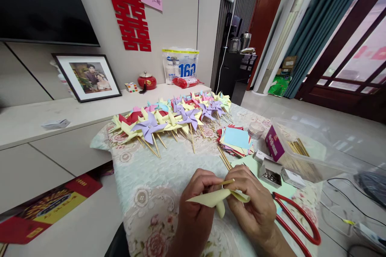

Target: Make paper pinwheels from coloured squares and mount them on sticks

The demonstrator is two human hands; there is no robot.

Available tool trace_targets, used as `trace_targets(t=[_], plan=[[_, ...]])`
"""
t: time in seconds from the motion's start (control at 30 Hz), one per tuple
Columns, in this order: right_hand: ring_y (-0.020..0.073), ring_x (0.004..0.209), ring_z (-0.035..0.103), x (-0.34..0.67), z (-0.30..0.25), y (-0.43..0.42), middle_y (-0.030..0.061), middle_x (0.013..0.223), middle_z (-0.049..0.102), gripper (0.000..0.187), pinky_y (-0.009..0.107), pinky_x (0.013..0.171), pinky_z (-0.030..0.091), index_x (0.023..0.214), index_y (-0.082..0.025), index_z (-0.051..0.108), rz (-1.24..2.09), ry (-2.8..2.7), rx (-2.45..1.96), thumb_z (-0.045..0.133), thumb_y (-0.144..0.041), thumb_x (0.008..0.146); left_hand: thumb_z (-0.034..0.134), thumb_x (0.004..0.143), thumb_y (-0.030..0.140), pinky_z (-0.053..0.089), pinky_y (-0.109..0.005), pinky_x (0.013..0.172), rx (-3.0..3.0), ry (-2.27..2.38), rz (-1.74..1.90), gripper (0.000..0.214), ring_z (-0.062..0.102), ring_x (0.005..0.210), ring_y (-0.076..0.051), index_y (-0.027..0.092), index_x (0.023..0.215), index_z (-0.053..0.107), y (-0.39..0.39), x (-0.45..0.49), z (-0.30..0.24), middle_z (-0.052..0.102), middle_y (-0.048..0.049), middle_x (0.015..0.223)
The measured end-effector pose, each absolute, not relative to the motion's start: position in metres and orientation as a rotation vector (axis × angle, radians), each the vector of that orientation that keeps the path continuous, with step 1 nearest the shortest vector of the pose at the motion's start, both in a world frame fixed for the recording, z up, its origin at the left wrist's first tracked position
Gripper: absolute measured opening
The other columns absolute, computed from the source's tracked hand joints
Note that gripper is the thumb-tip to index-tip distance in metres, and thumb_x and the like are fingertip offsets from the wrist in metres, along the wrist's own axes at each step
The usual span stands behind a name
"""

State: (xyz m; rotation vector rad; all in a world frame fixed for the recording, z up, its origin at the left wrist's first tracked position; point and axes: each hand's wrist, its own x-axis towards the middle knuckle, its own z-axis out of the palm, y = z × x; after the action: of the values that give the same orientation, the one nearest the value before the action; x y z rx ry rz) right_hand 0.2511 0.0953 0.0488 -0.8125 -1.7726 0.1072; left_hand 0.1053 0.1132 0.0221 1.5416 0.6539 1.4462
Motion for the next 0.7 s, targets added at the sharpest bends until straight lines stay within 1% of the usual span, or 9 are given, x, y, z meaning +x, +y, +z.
trace_targets(t=[0.7], plan=[[0.0204,0.076,0.059,0.249,0.0456,0.0964,0.0064,0.082,0.064,0.025,0.039,0.067,0.048,0.096,-0.018,0.06,0.153,-1.765,-0.807,0.052,0.001,0.082,0.057,0.088,0.008,0.046,-0.024,0.071,1.537,0.687,1.454,0.022,0.058,0.081,-0.014,0.026,0.095,0.068,0.1153,0.107,0.0174,0.06,0.0016,0.087]])
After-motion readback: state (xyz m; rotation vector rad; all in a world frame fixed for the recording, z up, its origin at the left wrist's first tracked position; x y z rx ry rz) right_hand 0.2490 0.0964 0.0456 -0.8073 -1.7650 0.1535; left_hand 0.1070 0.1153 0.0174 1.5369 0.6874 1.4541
